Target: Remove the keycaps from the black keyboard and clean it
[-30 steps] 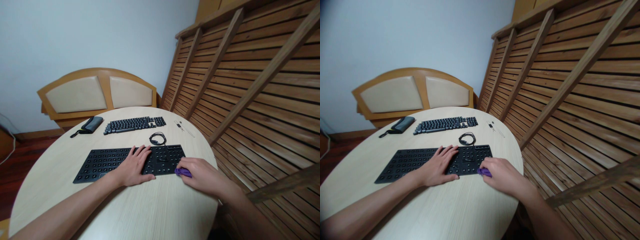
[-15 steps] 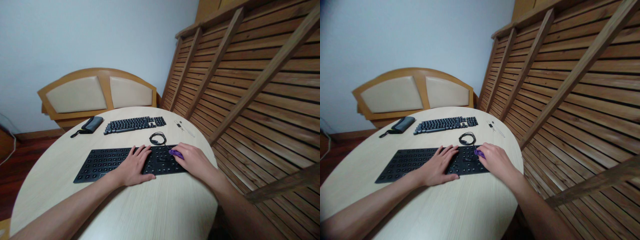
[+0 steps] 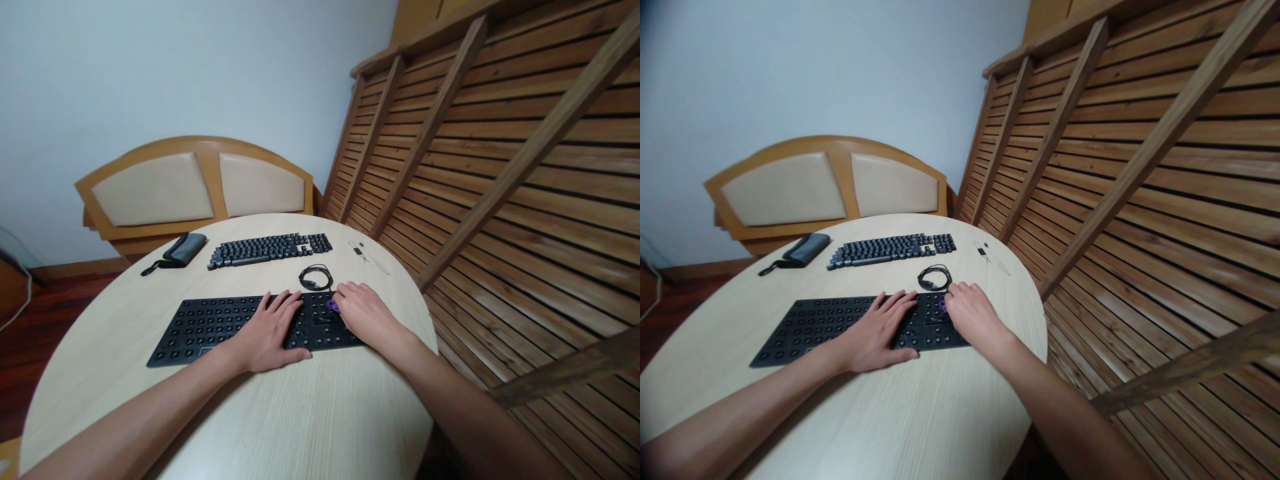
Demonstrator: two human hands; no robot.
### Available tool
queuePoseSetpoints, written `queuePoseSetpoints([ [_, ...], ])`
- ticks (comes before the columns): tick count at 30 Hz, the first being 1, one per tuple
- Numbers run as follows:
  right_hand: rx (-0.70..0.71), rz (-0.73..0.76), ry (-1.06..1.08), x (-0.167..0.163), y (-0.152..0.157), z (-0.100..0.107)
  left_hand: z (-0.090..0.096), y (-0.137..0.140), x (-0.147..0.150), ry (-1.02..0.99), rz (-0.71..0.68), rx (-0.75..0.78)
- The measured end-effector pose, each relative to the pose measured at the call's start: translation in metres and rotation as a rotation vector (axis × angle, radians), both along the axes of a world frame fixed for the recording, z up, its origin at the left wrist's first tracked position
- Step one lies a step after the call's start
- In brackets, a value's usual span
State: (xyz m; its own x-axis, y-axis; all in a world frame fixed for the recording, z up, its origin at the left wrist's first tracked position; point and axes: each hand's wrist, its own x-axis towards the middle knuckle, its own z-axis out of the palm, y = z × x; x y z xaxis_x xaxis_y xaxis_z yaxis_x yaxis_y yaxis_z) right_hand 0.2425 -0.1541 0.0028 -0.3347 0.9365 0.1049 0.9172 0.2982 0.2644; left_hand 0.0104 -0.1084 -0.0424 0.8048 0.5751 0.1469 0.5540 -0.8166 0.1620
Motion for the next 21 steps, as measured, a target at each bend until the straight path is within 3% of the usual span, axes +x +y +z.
queuePoseSetpoints([
  [15,-0.086,0.002,0.084,-0.003,-0.052,-0.001,-0.006,0.001,-0.001,-0.022,-0.012,0.023],
  [21,-0.113,-0.06,0.184,0.002,-0.053,0.008,-0.005,0.001,-0.001,-0.041,-0.017,0.02],
])
